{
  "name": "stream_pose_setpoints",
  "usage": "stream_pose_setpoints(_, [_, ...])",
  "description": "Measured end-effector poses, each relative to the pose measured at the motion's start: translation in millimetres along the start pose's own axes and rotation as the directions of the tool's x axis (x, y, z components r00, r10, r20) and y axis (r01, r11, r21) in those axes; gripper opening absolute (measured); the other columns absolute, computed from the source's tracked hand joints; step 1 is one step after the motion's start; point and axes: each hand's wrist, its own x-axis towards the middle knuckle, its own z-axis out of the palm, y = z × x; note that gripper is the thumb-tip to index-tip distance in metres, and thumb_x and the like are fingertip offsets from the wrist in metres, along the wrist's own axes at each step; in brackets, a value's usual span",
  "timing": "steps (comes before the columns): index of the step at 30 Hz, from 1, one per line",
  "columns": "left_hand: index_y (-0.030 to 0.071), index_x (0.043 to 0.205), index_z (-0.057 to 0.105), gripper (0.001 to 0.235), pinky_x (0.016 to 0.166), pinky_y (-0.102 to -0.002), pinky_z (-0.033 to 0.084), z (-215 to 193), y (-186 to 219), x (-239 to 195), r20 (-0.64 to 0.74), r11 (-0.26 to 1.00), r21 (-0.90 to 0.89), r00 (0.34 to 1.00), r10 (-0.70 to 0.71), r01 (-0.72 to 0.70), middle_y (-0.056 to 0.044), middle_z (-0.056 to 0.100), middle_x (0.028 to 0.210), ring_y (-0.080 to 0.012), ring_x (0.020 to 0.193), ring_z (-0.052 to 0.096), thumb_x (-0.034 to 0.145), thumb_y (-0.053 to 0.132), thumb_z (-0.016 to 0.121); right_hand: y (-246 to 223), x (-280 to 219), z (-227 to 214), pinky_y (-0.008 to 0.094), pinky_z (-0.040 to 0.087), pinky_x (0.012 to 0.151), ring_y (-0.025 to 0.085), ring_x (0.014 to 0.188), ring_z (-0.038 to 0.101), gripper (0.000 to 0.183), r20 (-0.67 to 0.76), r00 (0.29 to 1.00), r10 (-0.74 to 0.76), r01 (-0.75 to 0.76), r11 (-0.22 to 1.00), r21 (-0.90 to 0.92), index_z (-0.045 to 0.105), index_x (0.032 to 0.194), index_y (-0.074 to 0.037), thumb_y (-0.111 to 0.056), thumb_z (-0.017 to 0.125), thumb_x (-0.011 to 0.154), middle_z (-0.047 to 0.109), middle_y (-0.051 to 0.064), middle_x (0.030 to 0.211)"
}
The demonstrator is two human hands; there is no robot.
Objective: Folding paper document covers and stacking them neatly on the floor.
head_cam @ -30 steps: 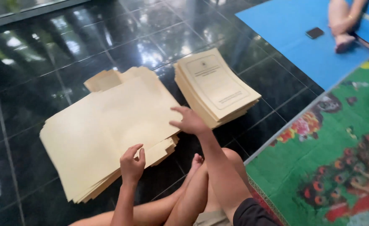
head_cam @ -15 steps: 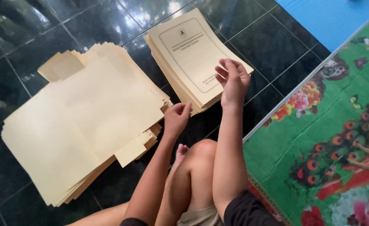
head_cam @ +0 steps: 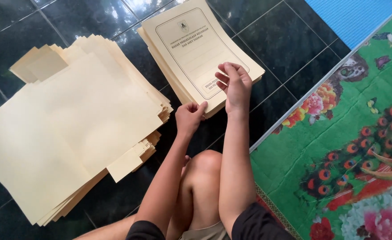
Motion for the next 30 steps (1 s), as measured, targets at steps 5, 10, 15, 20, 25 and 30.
stream_pose_setpoints(5, [-0.004, 0.079, 0.07, 0.027, 0.047, -0.024, 0.059, -15, 13, -23, 0.003, 0.99, -0.138, 1.0, -0.022, 0.022, -0.015, 0.068, 0.068, -0.0211, 0.057, 0.074, 0.092, 0.02, 0.071, -2, -11, 6, 0.024, 0.057, 0.069, 0.015, 0.079, 0.076, 0.01, 0.039, 0.999, -0.029, 0.032, 0.997, -0.068, 0.071, 0.095, -0.015, -0.025, 0.073, 0.09, 0.077, 0.003, 0.093])
stream_pose_setpoints(10, [-0.006, 0.09, 0.077, 0.027, 0.047, -0.025, 0.062, -41, 8, -32, -0.053, 0.994, -0.109, 0.999, -0.011, 0.005, -0.02, 0.071, 0.071, -0.023, 0.058, 0.075, 0.095, 0.018, 0.065, -2, -23, 10, 0.024, 0.058, 0.069, 0.014, 0.08, 0.076, 0.012, 0.097, 0.995, -0.033, 0.045, 0.991, -0.129, 0.071, 0.096, -0.016, -0.026, 0.073, 0.091, 0.077, 0.002, 0.094])
stream_pose_setpoints(15, [-0.002, 0.074, 0.061, 0.039, 0.068, -0.06, 0.042, -80, 39, -64, -0.143, 0.876, 0.388, 0.92, 0.365, -0.287, -0.029, 0.065, 0.078, -0.0517, 0.079, 0.065, 0.1, 0.026, 0.055, -5, -42, 22, 0.024, 0.056, 0.07, 0.013, 0.08, 0.074, 0.014, 0.167, 0.986, -0.022, 0.057, 0.976, -0.211, 0.07, 0.099, -0.015, -0.027, 0.071, 0.093, 0.075, 0.001, 0.094])
stream_pose_setpoints(20, [0.0, 0.126, 0.064, 0.031, 0.079, -0.046, 0.062, -145, 23, -84, -0.226, 0.943, -0.093, 0.929, 0.293, -0.32, -0.021, 0.074, 0.107, -0.0264, 0.094, 0.072, 0.105, 0.019, 0.052, 24, -32, 20, 0.023, 0.053, 0.067, 0.01, 0.073, 0.068, 0.016, 0.241, 0.97, -0.027, 0.117, 0.923, -0.367, 0.073, 0.1, -0.016, -0.03, 0.075, 0.092, 0.071, 0.001, 0.084])
stream_pose_setpoints(25, [-0.001, 0.145, 0.046, 0.042, 0.067, -0.04, 0.068, -240, -37, -112, -0.198, 0.823, -0.513, 0.966, 0.164, -0.245, -0.019, 0.068, 0.129, -0.0322, 0.089, 0.076, 0.105, 0.012, 0.052, 43, -51, 49, 0.047, 0.049, 0.108, 0.031, 0.135, 0.056, 0.058, 0.272, 0.931, 0.245, 0.062, 0.627, -0.776, 0.059, 0.141, -0.024, -0.054, 0.074, 0.093, 0.055, 0.016, 0.146])
stream_pose_setpoints(30, [0.005, 0.14, 0.044, 0.034, 0.069, -0.041, 0.068, -301, -96, -154, -0.284, 0.837, -0.513, 0.958, 0.045, -0.191, -0.012, 0.065, 0.131, -0.0311, 0.093, 0.074, 0.106, 0.009, 0.049, 24, -138, 97, 0.055, 0.043, 0.113, 0.04, 0.133, 0.058, 0.086, 0.489, 0.741, 0.459, 0.251, 0.486, -0.837, 0.042, 0.152, 0.005, -0.051, 0.068, 0.093, 0.063, 0.031, 0.133])
